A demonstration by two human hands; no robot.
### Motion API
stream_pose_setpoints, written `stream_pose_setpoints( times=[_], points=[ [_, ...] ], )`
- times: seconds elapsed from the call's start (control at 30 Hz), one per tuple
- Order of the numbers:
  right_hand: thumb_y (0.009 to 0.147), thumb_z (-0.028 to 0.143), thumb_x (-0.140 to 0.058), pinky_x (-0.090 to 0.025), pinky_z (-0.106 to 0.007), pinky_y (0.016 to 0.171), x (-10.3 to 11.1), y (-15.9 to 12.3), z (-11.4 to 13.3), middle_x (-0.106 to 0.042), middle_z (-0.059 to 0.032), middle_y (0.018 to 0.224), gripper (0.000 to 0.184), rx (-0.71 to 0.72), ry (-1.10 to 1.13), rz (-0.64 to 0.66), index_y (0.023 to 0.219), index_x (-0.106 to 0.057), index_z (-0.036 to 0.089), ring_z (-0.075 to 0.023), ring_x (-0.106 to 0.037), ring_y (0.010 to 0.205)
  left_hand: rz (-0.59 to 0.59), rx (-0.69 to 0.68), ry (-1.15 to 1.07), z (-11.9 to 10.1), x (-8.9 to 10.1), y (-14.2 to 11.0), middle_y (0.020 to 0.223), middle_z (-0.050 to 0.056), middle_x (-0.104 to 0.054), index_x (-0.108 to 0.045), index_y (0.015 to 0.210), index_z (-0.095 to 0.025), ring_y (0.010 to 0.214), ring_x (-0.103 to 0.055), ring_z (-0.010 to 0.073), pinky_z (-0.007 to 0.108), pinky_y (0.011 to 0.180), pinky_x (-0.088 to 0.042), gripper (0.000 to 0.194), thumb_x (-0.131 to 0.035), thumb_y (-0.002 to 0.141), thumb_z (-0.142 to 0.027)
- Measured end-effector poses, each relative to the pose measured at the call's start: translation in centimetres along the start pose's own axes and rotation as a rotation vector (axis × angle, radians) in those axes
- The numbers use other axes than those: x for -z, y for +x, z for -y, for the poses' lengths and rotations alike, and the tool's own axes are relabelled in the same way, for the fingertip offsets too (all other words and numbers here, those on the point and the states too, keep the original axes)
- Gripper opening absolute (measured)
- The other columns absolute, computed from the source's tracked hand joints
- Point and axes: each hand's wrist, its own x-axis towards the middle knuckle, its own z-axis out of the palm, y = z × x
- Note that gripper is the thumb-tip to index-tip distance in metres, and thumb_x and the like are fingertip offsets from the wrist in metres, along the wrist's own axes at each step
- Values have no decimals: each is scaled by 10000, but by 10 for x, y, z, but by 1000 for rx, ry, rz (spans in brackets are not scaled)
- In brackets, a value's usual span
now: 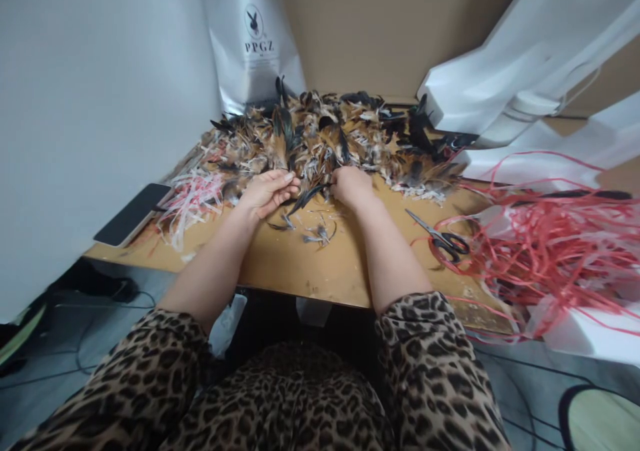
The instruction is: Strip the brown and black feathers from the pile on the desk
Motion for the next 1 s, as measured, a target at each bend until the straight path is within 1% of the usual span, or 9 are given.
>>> stream_pose_setpoints(
  times=[0.07,0.13,0.23,0.3,0.47,0.67,0.73,0.87,1.0],
  points=[
    [675,242,-632,-425,-290,627,5,2,-2,-648,-55,659,87,-35,316,-89,691,-656,160,-174,-578,641,27,-13,-39,0,1,0,769,57,-717,-646,796,-90,602,-655,64,125,523,-492,95,-699,754,-157],
    [677,288,-651,-376,-248,519,11,4,-2,-571,-1,554,147,-94,731,-145,633,-582,166,-109,-485,498,40,-10,-61,-1,0,0,784,60,-720,-646,795,-90,612,-659,66,122,519,-489,84,-694,756,-148],
    [626,332,-706,-252,-207,400,14,4,6,-510,46,510,270,-155,1231,-87,593,-482,185,-56,-363,385,46,18,-65,-1,-1,-2,839,76,-726,-643,789,-87,637,-669,74,123,517,-490,81,-693,756,-141],
    [567,328,-755,-203,-190,379,11,2,15,-474,65,483,332,-156,1395,-40,580,-454,189,-44,-340,373,60,31,-69,-1,-2,-3,880,89,-727,-645,790,-81,652,-675,79,125,521,-495,81,-694,754,-135],
    [552,347,-777,-188,-186,373,-2,-6,38,-392,91,418,337,-141,1460,-13,597,-479,197,-48,-311,376,72,56,-68,0,-5,-5,905,93,-727,-647,790,-78,656,-680,83,128,528,-500,68,-687,756,-120],
    [610,351,-731,-247,-195,407,-10,-11,53,-430,77,453,292,-121,1379,-164,583,-486,193,-50,-343,418,115,87,-70,1,-8,-5,848,89,-725,-647,774,-73,640,-675,83,122,512,-489,40,-667,771,-107],
    [620,361,-732,-251,-198,412,-11,-12,55,-429,77,453,306,-113,1388,-171,575,-479,193,-49,-344,417,123,89,-73,3,-7,-4,817,78,-719,-647,775,-70,612,-657,63,116,520,-489,32,-660,775,-99],
    [604,444,-764,-238,-195,404,-12,-9,52,-466,73,483,355,-112,1507,-53,642,-517,192,-49,-360,415,126,72,-146,3,-4,-1,736,47,-690,-634,757,-71,555,-610,31,98,515,-477,30,-635,787,-72],
    [524,425,-829,-317,-185,435,-10,-9,46,-598,35,619,407,-89,1609,231,744,-600,170,-52,-453,485,140,89,-233,-1,-4,-2,702,28,-657,-620,749,-80,543,-589,19,81,504,-462,61,-607,802,-53]
  ],
)
